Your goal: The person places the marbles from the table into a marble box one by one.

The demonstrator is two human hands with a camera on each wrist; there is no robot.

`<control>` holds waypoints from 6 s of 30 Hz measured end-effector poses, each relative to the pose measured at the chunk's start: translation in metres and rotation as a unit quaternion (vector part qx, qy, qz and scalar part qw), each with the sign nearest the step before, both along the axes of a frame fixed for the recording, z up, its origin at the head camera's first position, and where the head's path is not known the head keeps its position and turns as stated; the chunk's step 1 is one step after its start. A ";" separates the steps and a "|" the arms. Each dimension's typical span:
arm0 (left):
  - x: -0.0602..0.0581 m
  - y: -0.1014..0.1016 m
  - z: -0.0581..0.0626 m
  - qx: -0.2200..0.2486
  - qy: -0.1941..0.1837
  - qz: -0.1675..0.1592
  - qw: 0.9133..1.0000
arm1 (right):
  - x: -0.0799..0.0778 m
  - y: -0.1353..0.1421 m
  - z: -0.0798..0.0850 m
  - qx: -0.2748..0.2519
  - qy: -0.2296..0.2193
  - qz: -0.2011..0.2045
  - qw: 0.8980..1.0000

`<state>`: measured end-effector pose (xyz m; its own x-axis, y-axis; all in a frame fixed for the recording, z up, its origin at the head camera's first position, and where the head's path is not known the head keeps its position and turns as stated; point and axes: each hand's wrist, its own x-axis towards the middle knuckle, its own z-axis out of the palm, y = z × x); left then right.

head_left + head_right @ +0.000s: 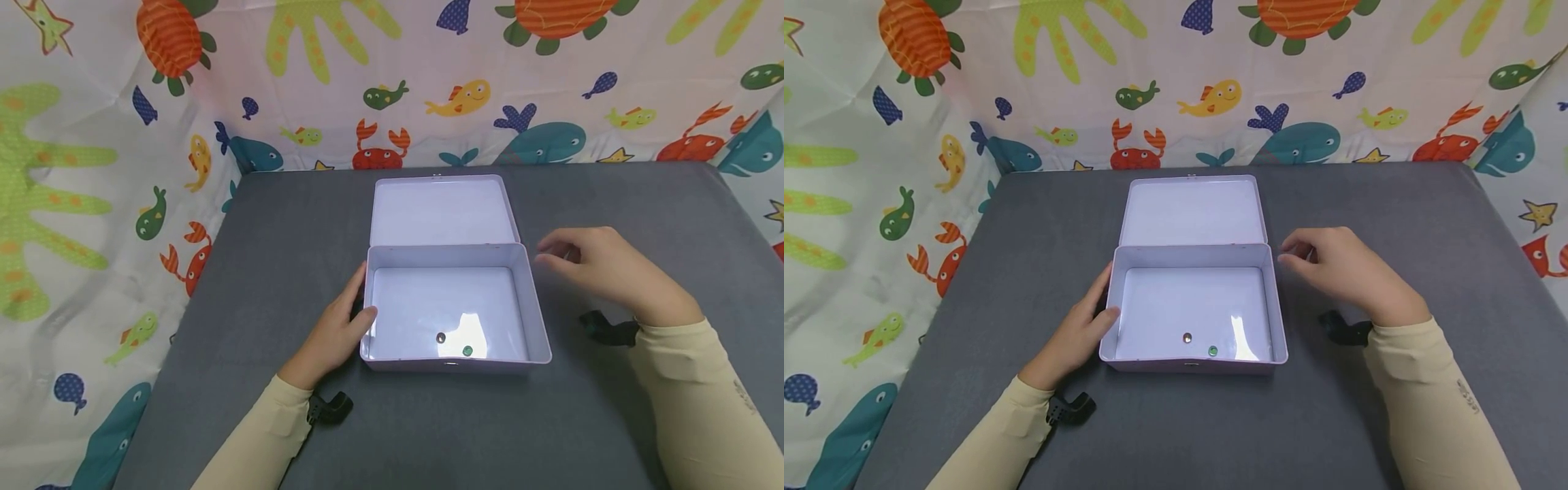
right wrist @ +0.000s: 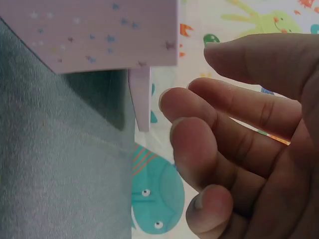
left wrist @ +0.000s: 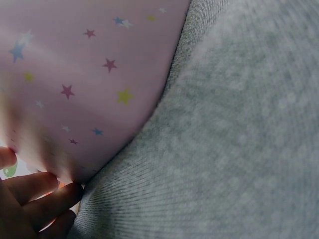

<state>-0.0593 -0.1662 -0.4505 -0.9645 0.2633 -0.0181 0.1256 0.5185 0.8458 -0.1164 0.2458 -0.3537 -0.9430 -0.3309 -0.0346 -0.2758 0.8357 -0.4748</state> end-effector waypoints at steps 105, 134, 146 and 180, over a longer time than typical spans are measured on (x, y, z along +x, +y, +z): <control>-0.001 0.000 0.000 0.013 -0.001 -0.004 1.000 | -0.026 0.062 -0.015 0.040 -0.018 -0.161 0.986; 0.000 0.002 0.002 0.011 -0.004 -0.006 1.000 | 0.015 -0.025 0.020 -0.140 0.007 -0.041 0.989; 0.001 -0.002 0.002 -0.002 -0.011 0.005 1.000 | 0.026 -0.056 0.021 -0.226 -0.009 0.003 0.974; 0.001 0.001 0.000 0.009 0.005 0.000 1.000 | -0.024 -0.104 -0.008 -0.039 -0.073 0.152 0.985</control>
